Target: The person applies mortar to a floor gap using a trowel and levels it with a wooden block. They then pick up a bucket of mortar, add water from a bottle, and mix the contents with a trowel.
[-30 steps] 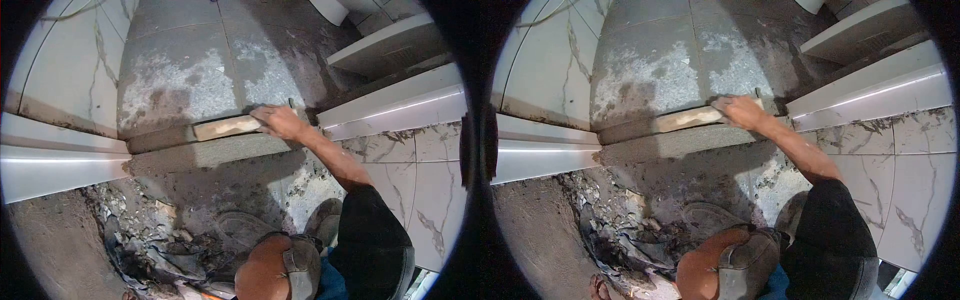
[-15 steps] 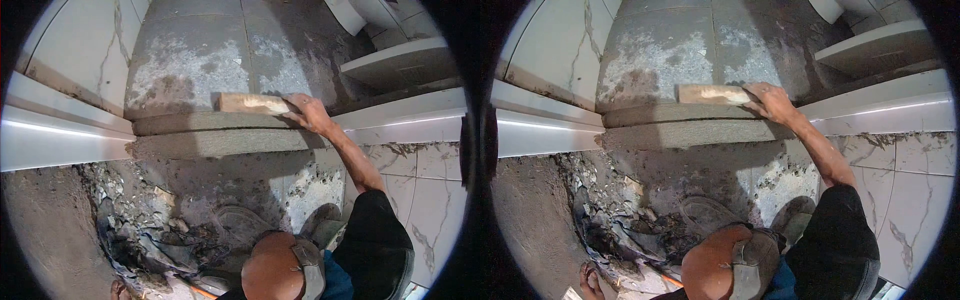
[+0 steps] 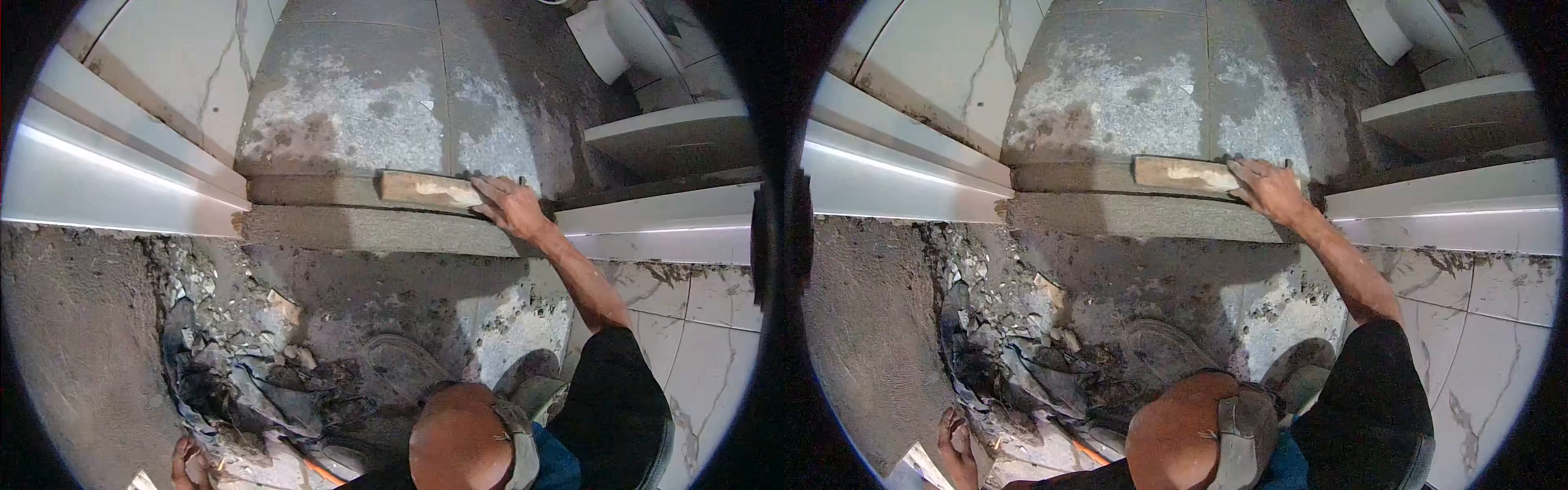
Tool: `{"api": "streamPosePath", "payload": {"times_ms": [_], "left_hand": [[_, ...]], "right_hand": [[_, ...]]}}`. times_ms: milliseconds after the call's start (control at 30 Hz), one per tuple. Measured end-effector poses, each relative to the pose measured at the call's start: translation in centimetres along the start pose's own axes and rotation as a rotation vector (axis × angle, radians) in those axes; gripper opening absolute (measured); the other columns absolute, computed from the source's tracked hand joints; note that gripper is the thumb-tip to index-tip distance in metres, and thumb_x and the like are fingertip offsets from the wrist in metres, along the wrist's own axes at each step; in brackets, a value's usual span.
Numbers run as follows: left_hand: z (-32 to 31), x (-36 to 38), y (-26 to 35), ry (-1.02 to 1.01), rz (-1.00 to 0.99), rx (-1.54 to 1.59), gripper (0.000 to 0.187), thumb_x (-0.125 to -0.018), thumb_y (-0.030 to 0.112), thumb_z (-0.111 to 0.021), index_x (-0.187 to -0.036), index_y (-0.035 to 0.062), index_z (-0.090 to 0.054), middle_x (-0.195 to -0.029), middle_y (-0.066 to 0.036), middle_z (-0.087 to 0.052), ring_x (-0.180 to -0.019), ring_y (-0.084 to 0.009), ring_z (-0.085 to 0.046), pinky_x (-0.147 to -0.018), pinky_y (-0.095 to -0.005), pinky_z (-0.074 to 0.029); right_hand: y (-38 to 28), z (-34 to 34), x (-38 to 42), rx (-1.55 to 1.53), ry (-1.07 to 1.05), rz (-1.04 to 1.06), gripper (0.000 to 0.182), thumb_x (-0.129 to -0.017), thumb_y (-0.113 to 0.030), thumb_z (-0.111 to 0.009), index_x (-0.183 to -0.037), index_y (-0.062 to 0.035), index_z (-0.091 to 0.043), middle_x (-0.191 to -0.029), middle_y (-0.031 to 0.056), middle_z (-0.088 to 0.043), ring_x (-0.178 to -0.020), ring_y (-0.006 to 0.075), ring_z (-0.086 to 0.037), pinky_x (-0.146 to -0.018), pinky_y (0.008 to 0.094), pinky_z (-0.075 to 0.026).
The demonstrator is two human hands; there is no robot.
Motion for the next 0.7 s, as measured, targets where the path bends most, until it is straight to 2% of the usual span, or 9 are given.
{"api": "streamPosePath", "payload": {"times_ms": [33, 100, 133, 200, 333, 400, 433, 533, 700], "left_hand": [[-0.6, -0.1, -1.3, 0.004, 0.001, -0.004, 0.029, -0.091, 0.017, -0.047, -0.112, -0.0014, -0.055, -0.114, -0.016, -0.057, -0.106, -0.0292, -0.054, -0.09, -0.0332, -0.041], [-0.9, 0.2, -4.0, 0.131, -0.031, 0.112, 0.034, -0.084, 0.011, -0.055, -0.115, -0.0016, -0.05, -0.103, -0.016, -0.059, -0.091, -0.0266, -0.058, -0.081, -0.0354, -0.044], [-0.3, 0.1, -3.1, 0.135, -0.028, 0.108, 0.034, -0.084, 0.011, -0.055, -0.115, -0.0016, -0.05, -0.103, -0.016, -0.059, -0.091, -0.0266, -0.058, -0.081, -0.0354, -0.044], [-0.4, 0.0, -1.0, -0.005, 0.026, 0.02, 0.029, -0.09, 0.016, -0.047, -0.111, -0.0015, -0.055, -0.114, -0.015, -0.057, -0.106, -0.0285, -0.054, -0.09, -0.0331, -0.04], [-0.2, 0.0, -0.2, -0.018, 0.078, 0.013, 0.028, -0.09, 0.014, -0.048, -0.112, -0.0014, -0.054, -0.113, -0.016, -0.058, -0.106, -0.0287, -0.054, -0.091, -0.0333, -0.04], [-0.4, -0.1, -0.1, -0.022, 0.039, 0.011, 0.028, -0.09, 0.015, -0.048, -0.112, -0.0014, -0.054, -0.113, -0.016, -0.058, -0.106, -0.0291, -0.054, -0.091, -0.0334, -0.04], [-0.3, -0.1, -0.2, -0.006, 0.019, 0.012, 0.029, -0.09, 0.015, -0.048, -0.113, -0.0014, -0.054, -0.113, -0.016, -0.058, -0.106, -0.0295, -0.054, -0.091, -0.0336, -0.04], [-0.5, 0.2, -1.1, -0.001, 0.022, 0.002, 0.029, -0.09, 0.015, -0.048, -0.113, -0.0014, -0.054, -0.113, -0.017, -0.057, -0.106, -0.0305, -0.053, -0.091, -0.0342, -0.04], [-0.3, 0.1, -1.1, -0.019, 0.07, 0.033, 0.031, -0.091, 0.018, -0.047, -0.112, -0.0033, -0.054, -0.115, -0.018, -0.056, -0.108, -0.0302, -0.052, -0.092, -0.0339, -0.039]], "right_hand": [[-1.1, 0.0, -0.8, 0.003, 0.0, 0.01, 0.044, -0.084, -0.03, -0.057, -0.121, -0.006, -0.05, -0.118, 0.014, -0.055, -0.103, 0.0299, -0.056, -0.081, 0.0385, -0.05], [-3.2, -0.5, -2.5, -0.011, 0.034, 0.044, 0.044, -0.084, -0.03, -0.056, -0.121, -0.0061, -0.049, -0.119, 0.0138, -0.054, -0.104, 0.0299, -0.056, -0.081, 0.0383, -0.05], [-4.2, -0.7, -3.5, -0.019, 0.067, 0.075, 0.044, -0.085, -0.03, -0.056, -0.122, -0.0062, -0.049, -0.119, 0.0136, -0.054, -0.105, 0.0299, -0.055, -0.082, 0.0381, -0.05], [-5.7, -2.1, -5.7, -0.005, 0.105, 0.132, 0.045, -0.085, -0.03, -0.055, -0.121, -0.0052, -0.049, -0.119, 0.0136, -0.053, -0.106, 0.0305, -0.054, -0.082, 0.0386, -0.05], [-10.3, -2.4, -8.8, -0.006, 0.157, 0.194, 0.045, -0.085, -0.026, -0.055, -0.121, -0.0024, -0.047, -0.119, 0.0138, -0.053, -0.11, 0.0313, -0.052, -0.081, 0.0422, -0.05], [-11.0, -1.5, -9.3, -0.033, 0.079, 0.147, 0.046, -0.083, -0.023, -0.056, -0.123, -0.0034, -0.047, -0.12, 0.0138, -0.053, -0.109, 0.0296, -0.053, -0.084, 0.0407, -0.05], [-10.9, -1.4, -9.3, -0.068, 0.015, 0.123, 0.047, -0.082, -0.02, -0.057, -0.124, -0.0043, -0.046, -0.121, 0.0138, -0.053, -0.109, 0.0279, -0.053, -0.087, 0.0393, -0.049], [-7.9, -2.0, -7.1, 0.01, 0.01, 0.13, 0.048, -0.078, -0.015, -0.059, -0.123, -0.0037, -0.046, -0.12, 0.0144, -0.053, -0.108, 0.0292, -0.054, -0.085, 0.0398, -0.05], [-1.2, 0.3, -1.2, -0.057, -0.092, -0.009, 0.05, -0.075, -0.018, -0.064, -0.12, -0.007, -0.047, -0.12, 0.0144, -0.052, -0.105, 0.0337, -0.053, -0.084, 0.0398, -0.049]]}}
Point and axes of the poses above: each hand's wrist, its own x-axis away from the middle knuckle, its own z-axis out of the back of the hand, y = z × x, the point moved 9 cm from there along -x, towards the middle knuckle
